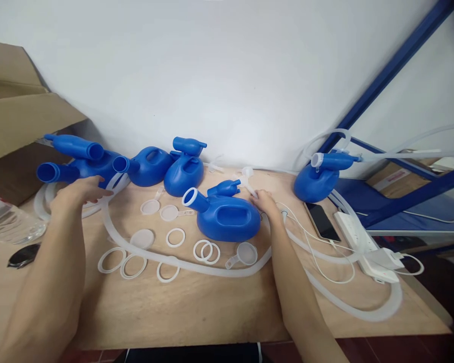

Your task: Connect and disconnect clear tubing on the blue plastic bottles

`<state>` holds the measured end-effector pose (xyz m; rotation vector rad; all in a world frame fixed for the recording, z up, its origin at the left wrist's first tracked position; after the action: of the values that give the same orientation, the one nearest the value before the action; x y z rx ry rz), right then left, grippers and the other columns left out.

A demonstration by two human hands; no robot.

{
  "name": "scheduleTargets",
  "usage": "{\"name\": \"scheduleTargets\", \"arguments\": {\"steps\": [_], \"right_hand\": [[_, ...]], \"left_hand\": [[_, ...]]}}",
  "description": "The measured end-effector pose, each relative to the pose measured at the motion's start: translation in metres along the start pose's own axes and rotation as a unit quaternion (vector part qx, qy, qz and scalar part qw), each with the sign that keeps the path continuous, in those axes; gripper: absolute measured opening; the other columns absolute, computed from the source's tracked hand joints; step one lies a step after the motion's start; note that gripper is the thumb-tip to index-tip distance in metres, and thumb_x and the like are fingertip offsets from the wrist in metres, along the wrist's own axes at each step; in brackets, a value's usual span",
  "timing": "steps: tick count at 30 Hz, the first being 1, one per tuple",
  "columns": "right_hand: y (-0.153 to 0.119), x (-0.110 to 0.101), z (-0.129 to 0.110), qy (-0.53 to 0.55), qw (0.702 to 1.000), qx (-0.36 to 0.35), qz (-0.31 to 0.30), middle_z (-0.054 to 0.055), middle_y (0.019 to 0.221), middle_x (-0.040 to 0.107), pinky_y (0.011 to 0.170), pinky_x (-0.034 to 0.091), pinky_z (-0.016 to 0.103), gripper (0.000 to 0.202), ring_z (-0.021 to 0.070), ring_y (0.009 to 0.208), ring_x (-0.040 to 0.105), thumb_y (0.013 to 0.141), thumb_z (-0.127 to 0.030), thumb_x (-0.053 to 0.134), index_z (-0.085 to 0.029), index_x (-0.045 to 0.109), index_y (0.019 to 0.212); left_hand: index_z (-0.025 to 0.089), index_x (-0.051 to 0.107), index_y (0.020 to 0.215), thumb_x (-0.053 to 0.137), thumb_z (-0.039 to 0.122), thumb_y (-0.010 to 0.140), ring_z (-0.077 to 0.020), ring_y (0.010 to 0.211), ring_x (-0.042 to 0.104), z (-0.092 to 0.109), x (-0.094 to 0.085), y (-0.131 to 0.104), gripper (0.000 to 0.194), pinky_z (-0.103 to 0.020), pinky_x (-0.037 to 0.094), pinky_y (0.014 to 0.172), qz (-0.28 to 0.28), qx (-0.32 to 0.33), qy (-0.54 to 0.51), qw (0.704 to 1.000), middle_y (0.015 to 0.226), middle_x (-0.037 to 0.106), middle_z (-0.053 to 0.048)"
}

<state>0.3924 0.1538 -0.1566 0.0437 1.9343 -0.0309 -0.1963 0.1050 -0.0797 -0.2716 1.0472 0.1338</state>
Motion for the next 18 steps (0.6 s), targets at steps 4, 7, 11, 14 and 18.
{"name": "scheduleTargets", "arguments": {"steps": [4, 7, 11, 14, 18], "right_hand": [[-0.006, -0.038, -0.010, 0.026, 0.999, 0.004, 0.045, 0.011, 0.097, 0.076, 0.080, 0.052, 0.035, 0.029, 0.0272, 0.090, 0.069, 0.098, -0.041, 0.056, -0.017, 0.072, 0.106], [-0.023, -0.084, -0.028, 0.091, 0.989, -0.028, 0.113, 0.007, 0.090, 0.075, 0.078, 0.052, 0.034, 0.030, 0.0242, 0.081, 0.070, 0.096, -0.043, 0.058, -0.019, 0.072, 0.108], [-0.068, -0.139, -0.071, 0.178, 0.960, -0.124, 0.176, 0.005, 0.085, 0.075, 0.080, 0.054, 0.039, 0.036, 0.0247, 0.076, 0.069, 0.096, -0.048, 0.059, -0.021, 0.075, 0.113], [-0.108, -0.162, -0.110, 0.191, 0.939, -0.208, 0.195, 0.005, 0.112, 0.079, 0.096, 0.055, 0.045, 0.037, 0.0312, 0.104, 0.072, 0.099, -0.046, 0.058, -0.025, 0.075, 0.125], [-0.147, -0.161, -0.157, 0.164, 0.933, -0.282, 0.154, 0.005, 0.129, 0.075, 0.108, 0.050, 0.051, 0.041, 0.0364, 0.119, 0.070, 0.101, -0.046, 0.059, -0.029, 0.070, 0.137]], "left_hand": [[0.012, 0.062, 0.124, 0.075, 0.072, 0.071, -0.0324, 0.083, 0.068, 0.014, -0.020, -0.015, 0.081, -0.038, 0.049, 0.074, -0.007, -0.089, 0.116, 0.989, 0.070, 0.067, -0.002], [0.017, 0.073, 0.108, 0.058, 0.079, 0.079, -0.0373, 0.090, 0.066, 0.051, -0.046, -0.042, 0.070, -0.043, 0.050, 0.080, 0.070, -0.066, 0.186, 0.978, 0.082, 0.070, -0.009], [0.024, 0.077, 0.105, 0.052, 0.089, 0.076, -0.0340, 0.087, 0.067, 0.125, -0.043, -0.100, 0.076, -0.046, 0.052, 0.084, 0.120, 0.094, 0.060, 0.986, 0.089, 0.076, -0.005], [0.027, 0.075, 0.125, 0.045, 0.086, 0.087, -0.0328, 0.100, 0.070, 0.186, -0.003, -0.142, 0.076, -0.047, 0.054, 0.093, 0.049, 0.260, -0.078, 0.961, 0.107, 0.080, -0.004], [0.035, 0.059, 0.151, 0.053, 0.081, 0.090, -0.0335, 0.105, 0.074, 0.242, 0.062, -0.167, 0.076, -0.050, 0.057, 0.098, -0.088, 0.295, -0.238, 0.922, 0.133, 0.074, -0.006]]}}
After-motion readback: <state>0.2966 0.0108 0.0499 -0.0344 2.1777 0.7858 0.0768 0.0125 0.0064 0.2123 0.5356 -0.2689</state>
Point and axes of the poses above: each hand's wrist, its own y-axis towards the middle knuckle, its own x-axis out of the palm, z = x × y, the point moved 6 cm from there along y, towards the middle knuckle
